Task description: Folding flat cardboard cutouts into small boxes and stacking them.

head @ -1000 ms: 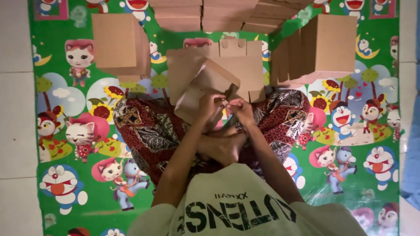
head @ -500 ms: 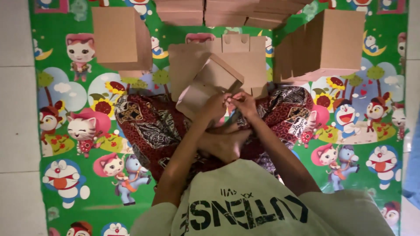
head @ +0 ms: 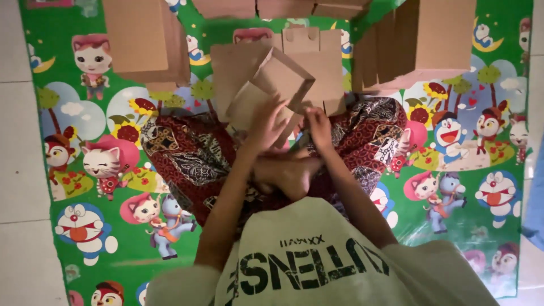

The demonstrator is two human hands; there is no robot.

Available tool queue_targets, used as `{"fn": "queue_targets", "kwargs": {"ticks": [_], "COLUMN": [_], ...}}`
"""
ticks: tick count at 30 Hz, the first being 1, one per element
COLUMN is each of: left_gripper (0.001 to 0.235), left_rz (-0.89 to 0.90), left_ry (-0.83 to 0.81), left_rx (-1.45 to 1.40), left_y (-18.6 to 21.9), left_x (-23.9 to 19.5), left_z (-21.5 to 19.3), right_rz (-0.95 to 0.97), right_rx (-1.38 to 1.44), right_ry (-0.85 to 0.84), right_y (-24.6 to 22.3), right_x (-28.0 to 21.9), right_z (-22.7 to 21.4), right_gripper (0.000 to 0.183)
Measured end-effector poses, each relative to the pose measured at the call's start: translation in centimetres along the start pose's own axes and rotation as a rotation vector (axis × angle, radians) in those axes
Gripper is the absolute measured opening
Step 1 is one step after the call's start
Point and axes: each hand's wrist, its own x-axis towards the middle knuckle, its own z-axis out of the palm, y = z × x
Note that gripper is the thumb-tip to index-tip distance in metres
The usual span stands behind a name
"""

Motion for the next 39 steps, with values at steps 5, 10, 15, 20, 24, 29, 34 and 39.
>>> {"fn": "queue_targets", "kwargs": {"ticks": [5, 10, 15, 20, 24, 29, 34, 39], "left_gripper": [0.065, 0.026, 0.044, 0.015, 0.013, 0.019, 0.034, 0.042], "left_rz": [-0.248, -0.349, -0.349, -0.394, -0.440, -0.452, -0.467, -0.585], "left_ry": [-0.220, -0.276, -0.278, -0.232, -0.109, 0.150, 0.034, 0.017], "left_rx": [0.484, 0.419, 0.433, 0.436, 0.283, 0.189, -0.166, -0.264], "left_y": [-4.7, -4.5, -2.6, -0.1, 1.1, 2.4, 3.8, 4.4], "left_x": [-9.2, -10.2, -9.6, -8.3, -7.8, -6.5, -3.7, -2.8], "left_z": [2.9, 4.2, 3.7, 1.8, 1.1, 0.1, -1.3, -1.5], "right_rz": [0.403, 0.384, 0.448, 0.392, 0.295, 0.151, 0.153, 0.251], "right_rx": [-0.258, 0.117, -0.081, -0.042, -0.291, -0.312, 0.052, 0.139], "right_ry": [-0.339, -0.322, -0.335, -0.381, -0.476, 0.067, 0.095, 0.005], "right_y": [-10.2, 0.8, -2.2, -2.1, -0.8, -0.3, -3.0, -4.9], "right_x": [-8.2, -6.2, -5.9, -5.3, -4.7, -6.6, -5.5, -5.0], "right_z": [0.7, 3.7, 3.3, 3.4, 4.0, 4.5, 3.7, 2.3], "right_gripper": [0.073, 0.039, 0.049, 0.103, 0.039, 0.014, 0.018, 0.020]}}
